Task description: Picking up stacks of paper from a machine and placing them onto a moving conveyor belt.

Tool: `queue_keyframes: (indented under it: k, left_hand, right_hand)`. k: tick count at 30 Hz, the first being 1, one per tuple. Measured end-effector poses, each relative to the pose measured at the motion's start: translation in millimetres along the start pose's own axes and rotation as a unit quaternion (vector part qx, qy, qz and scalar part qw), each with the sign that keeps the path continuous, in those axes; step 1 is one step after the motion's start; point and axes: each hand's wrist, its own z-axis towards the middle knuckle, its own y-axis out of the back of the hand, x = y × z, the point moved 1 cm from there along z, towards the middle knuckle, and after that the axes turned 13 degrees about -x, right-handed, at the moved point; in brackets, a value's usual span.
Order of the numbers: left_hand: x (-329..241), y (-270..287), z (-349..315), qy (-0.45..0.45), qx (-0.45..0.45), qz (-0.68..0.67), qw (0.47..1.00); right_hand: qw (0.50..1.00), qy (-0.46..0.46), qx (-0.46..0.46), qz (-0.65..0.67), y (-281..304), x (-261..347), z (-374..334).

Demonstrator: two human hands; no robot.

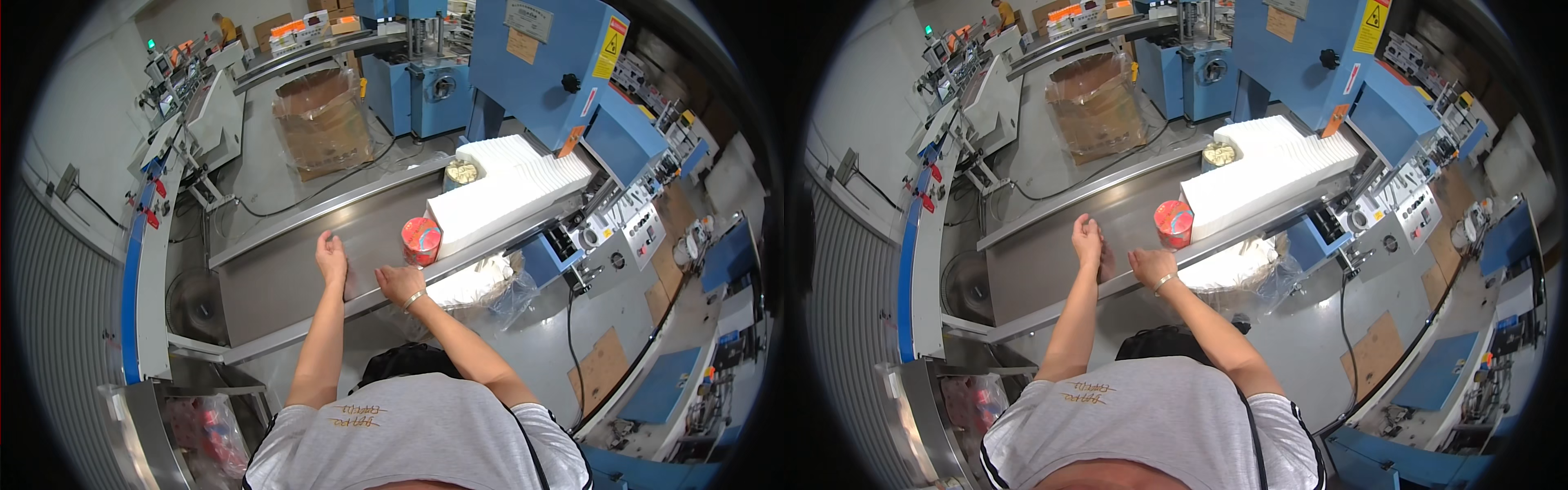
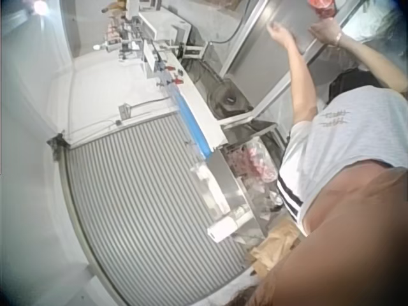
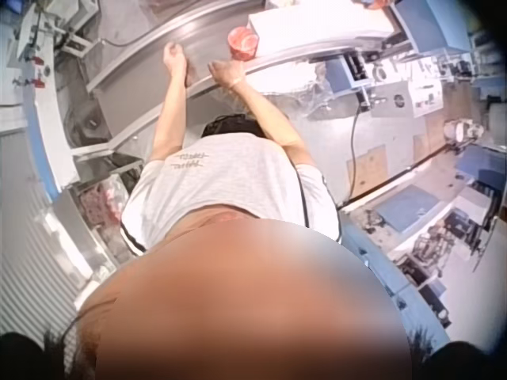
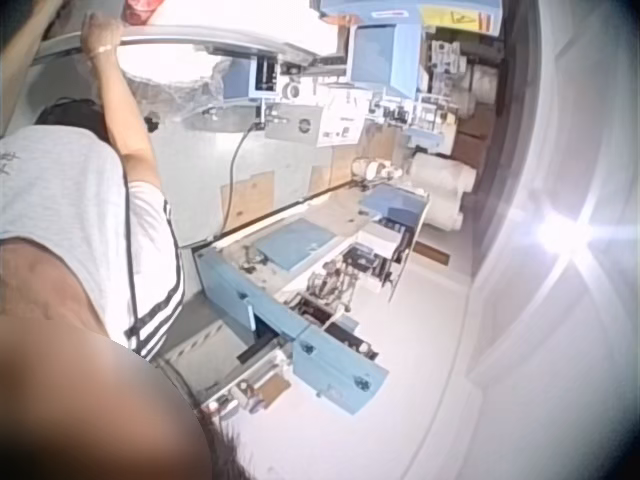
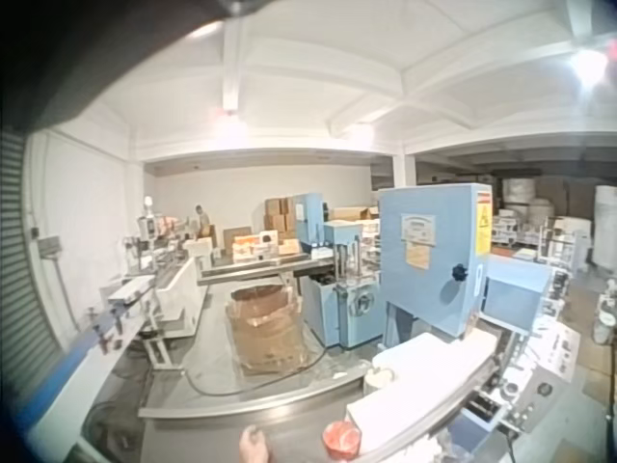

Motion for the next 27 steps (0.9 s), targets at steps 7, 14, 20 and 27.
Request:
queue_keyframes:
  k: [7,14,20,27]
  left_hand:
    - [2.7,4.8,10.9,0.453,0.102,-0.279,0.84]
    - [-66.2,21.6,-19.0,0.379,0.347,-0.524,0.68]
    - [-14.3,7.2,-4.3,0.463,0.366,-0.155,0.792]
    - [-21.7,15.0,2.9,0.424,0.327,-0.422,0.731]
  right_hand:
    - [1.0,0.006,-0.012,0.006,-2.8,-2.2,-2.0]
    - [1.0,0.003,0.014,0.0,1.2,-1.2,-0.3]
    - [1.0,0.007,-0.028,0.009,-7.1,-2.0,-2.3]
    - [1.0,-0.008,-0.006,0.012,-2.6,-2.3,-1.5]
